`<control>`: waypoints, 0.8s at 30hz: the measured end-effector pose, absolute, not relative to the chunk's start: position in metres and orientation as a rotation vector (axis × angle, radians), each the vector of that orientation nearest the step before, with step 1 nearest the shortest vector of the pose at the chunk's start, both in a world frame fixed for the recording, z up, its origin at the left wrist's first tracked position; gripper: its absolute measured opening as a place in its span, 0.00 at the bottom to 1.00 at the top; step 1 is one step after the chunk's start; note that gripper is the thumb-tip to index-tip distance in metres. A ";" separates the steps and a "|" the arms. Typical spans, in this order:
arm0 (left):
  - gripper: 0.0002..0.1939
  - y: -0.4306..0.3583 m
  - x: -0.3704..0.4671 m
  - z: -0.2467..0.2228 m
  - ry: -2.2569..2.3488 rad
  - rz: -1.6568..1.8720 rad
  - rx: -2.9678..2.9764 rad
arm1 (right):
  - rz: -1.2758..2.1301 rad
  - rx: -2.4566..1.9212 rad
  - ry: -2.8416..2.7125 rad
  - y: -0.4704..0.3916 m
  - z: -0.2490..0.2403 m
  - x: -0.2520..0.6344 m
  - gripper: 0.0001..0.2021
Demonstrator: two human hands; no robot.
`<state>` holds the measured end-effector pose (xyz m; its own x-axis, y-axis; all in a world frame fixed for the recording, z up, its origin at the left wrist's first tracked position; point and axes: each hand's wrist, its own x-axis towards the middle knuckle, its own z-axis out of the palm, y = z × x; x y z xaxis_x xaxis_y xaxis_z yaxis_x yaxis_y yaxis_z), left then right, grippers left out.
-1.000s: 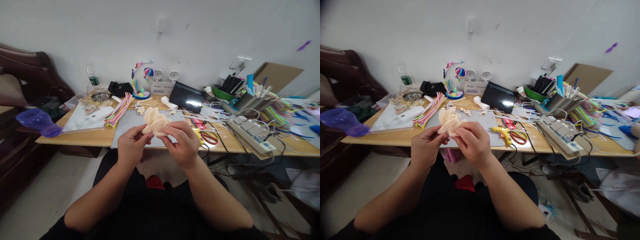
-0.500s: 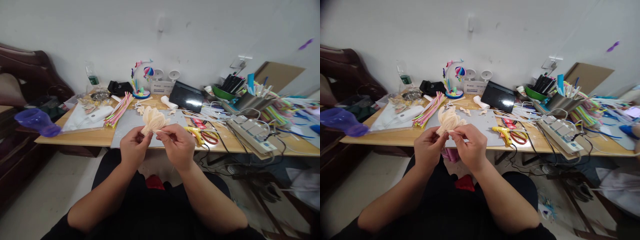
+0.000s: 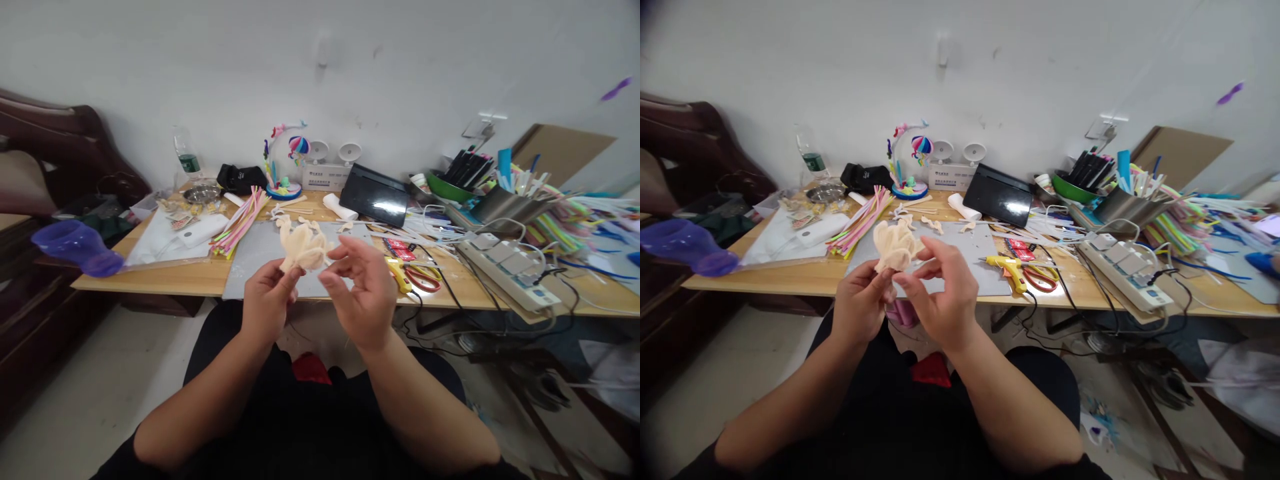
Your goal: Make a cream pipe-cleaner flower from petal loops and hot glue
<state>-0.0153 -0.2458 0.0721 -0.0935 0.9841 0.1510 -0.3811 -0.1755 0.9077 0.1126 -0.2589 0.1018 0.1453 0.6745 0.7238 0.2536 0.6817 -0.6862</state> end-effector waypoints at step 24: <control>0.14 -0.236 -0.025 0.062 0.395 1.299 0.638 | 0.039 -0.871 -1.544 -0.232 0.056 0.092 0.13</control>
